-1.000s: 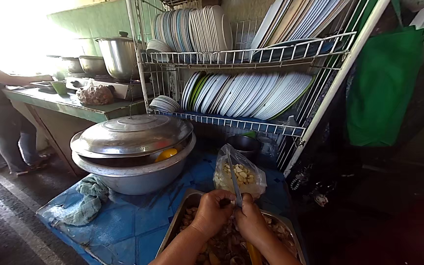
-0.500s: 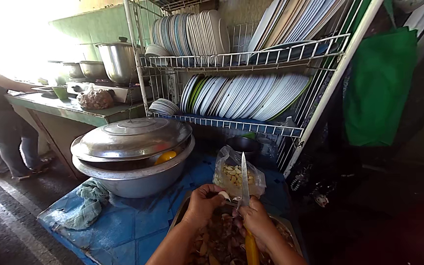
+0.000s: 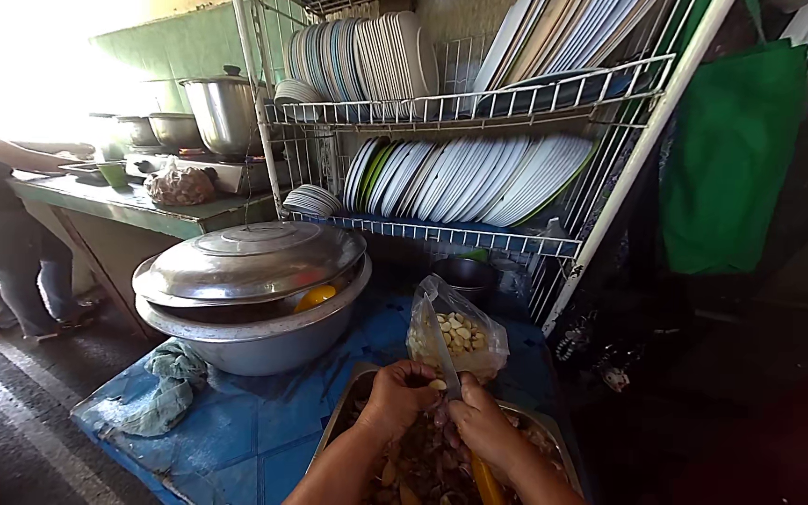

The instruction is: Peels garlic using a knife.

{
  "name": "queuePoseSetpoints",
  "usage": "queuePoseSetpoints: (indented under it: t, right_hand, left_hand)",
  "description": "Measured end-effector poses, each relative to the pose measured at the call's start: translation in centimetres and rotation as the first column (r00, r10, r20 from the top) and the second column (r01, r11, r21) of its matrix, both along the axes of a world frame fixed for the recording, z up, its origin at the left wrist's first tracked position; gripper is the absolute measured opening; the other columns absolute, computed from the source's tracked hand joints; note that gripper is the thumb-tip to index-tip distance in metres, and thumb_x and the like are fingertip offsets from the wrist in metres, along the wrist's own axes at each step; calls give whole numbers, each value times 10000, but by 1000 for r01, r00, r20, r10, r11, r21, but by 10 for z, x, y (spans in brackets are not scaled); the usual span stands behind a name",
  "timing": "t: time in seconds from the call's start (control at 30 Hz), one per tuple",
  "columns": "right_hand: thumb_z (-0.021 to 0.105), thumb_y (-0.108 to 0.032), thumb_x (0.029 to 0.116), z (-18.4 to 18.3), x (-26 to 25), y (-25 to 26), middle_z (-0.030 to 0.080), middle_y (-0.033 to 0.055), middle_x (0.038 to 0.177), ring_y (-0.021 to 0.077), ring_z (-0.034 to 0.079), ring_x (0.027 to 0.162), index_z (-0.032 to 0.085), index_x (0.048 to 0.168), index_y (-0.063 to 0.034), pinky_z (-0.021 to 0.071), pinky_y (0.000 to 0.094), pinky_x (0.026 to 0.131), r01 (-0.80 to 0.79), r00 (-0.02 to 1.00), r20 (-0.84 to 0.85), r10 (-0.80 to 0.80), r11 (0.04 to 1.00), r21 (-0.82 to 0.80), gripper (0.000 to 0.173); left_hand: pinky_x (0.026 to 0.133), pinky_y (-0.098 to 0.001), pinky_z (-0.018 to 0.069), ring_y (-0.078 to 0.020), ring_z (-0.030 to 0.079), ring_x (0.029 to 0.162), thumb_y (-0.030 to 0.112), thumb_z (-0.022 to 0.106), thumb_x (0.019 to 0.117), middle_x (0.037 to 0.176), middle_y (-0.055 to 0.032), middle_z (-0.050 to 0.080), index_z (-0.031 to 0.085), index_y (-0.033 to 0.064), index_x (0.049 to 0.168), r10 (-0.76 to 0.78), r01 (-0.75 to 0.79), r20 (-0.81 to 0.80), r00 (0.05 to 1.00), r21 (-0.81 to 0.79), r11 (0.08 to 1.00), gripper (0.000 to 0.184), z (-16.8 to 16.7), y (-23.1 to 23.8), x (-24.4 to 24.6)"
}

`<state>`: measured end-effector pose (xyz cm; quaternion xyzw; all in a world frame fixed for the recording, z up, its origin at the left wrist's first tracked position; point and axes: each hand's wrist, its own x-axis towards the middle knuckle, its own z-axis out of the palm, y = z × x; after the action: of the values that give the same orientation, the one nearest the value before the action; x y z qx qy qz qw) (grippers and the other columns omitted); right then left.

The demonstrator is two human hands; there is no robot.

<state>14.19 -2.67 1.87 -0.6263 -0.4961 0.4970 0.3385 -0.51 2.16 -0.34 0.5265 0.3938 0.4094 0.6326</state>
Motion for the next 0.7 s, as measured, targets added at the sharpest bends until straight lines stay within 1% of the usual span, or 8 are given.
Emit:
queuePoseSetpoints:
  t: [0.1,0.2,0.33,0.47,0.57,0.63,0.7]
  right_hand:
    - [398,-51,1055,0,0,1,569,41,818,116,557,545,395,1277,-59,496,272,494,7,995,96,-8,1000,10,223]
    - [395,-44,1055,1,-1,1,560,48,813,123,564,555,398,1281,-41,504,283,509,23,990,139,-26,1000,20,227]
    - [395,-44,1058,3,-5,-2,556,45,806,119,559,542,397,1285,-40,505,276,498,33,993,113,-35,999,16,227]
    - [401,-49,1062,4,-7,-3,544,42,796,117,550,533,400,1287,-41,499,272,490,25,995,96,-25,1000,4,225]
    - [384,-47,1067,3,-7,-2,543,41,786,113,544,519,404,1279,-44,491,263,474,48,996,73,-47,999,-13,213]
    - [379,-51,1072,3,-4,0,544,43,779,112,537,510,402,1261,-44,486,261,467,66,996,60,-65,998,-23,191]
    - [379,-56,1077,0,-1,1,541,43,762,112,530,501,404,1242,-35,484,262,465,69,996,61,-69,998,0,168]
  left_hand:
    - [767,-266,585,-126,683,823,-38,753,851,924,-85,696,660,-25,1015,-32,33,-26,999,11,999,189,2,-2,-1]
    - [797,-265,587,-120,689,841,-43,746,859,940,-85,706,680,-33,1026,-59,61,-50,997,48,997,180,3,-1,-2]
    - [811,-260,583,-109,683,850,-68,688,887,965,-83,702,684,-46,1060,-99,108,-88,991,101,989,175,4,1,-7]
    - [775,-241,578,-82,670,802,-57,643,927,939,-59,696,686,-45,1070,-139,151,-102,985,121,981,150,4,2,-9]
    - [759,-237,581,-73,672,781,-46,596,964,930,-45,701,695,-29,1081,-180,194,-117,977,117,974,155,4,3,-10]
    - [775,-245,587,-77,680,801,-43,566,985,956,-42,706,694,-24,1102,-221,231,-104,970,98,968,174,5,4,-13]
    - [791,-260,594,-94,690,828,-47,557,992,993,-59,704,677,-34,1123,-216,220,-66,974,57,974,177,5,3,-12]
